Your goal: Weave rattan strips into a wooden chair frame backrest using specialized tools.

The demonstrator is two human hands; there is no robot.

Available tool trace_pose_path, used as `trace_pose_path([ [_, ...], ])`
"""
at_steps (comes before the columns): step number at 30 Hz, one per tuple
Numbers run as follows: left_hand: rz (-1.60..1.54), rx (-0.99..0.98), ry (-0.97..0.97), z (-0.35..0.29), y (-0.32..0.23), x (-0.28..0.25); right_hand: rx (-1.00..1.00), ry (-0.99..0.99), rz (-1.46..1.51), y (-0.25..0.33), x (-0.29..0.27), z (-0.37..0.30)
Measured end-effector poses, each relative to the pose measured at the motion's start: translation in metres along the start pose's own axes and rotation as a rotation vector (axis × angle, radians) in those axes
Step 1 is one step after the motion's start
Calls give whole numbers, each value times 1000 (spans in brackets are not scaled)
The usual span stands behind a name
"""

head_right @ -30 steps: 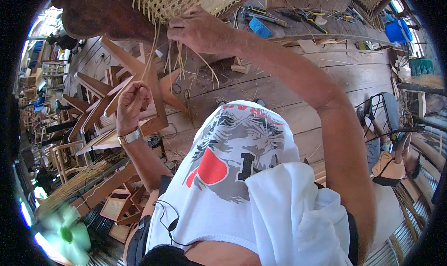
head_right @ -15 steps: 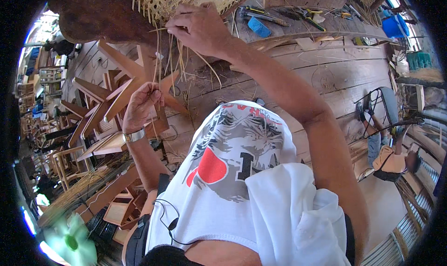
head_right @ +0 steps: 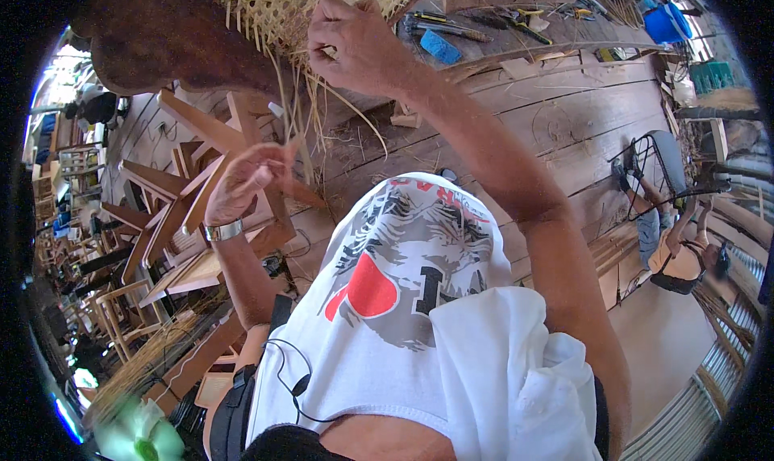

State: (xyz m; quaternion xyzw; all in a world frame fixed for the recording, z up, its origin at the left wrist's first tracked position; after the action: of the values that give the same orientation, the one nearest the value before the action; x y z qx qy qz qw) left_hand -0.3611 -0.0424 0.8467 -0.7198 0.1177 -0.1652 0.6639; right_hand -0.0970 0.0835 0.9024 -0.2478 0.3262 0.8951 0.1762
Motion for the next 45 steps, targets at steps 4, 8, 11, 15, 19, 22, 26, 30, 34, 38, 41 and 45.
trace_pose_path([
  [4,-81,222,-352,24,-8,-42,34,-42,-177,12,7,-6],
  [8,16,383,-383,88,18,-69,15,-51,-270,30,27,-10],
  [11,-36,481,-195,124,38,-72,25,-147,-236,34,31,-9],
  [15,-608,224,-71,150,66,-70,85,-193,-218,29,23,-16],
  [19,-577,111,-143,170,83,-79,22,-216,-266,25,27,-9],
  [22,-672,53,-158,177,91,-82,-1,-213,-329,21,35,-4],
  [26,-571,102,-220,177,85,-80,1,-179,-357,20,40,-10],
  [30,-638,107,-216,172,65,-64,37,-151,-324,19,43,-15],
  [34,-820,240,-202,161,32,-59,115,-152,-187,18,40,-33],
  [38,-892,329,-198,156,12,-66,234,-103,-156,13,38,-64],
  [41,-831,309,-238,170,17,-71,281,-21,-165,9,37,-81],
  [45,-759,266,-270,189,33,-76,326,4,-102,7,31,-87],
])
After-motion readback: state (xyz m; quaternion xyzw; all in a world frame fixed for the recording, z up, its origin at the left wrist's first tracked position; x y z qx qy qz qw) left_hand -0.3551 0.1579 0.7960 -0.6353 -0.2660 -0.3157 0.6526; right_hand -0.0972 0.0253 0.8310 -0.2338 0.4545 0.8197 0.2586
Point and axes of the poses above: each hand's wrist, its own z-axis towards the middle knuckle, its own x-axis out of the palm, y = z × x, the point moved 4 cm from there along z, towards the middle knuckle, and after that the axes turned 11 degrees about x, right-handed, at the moved point
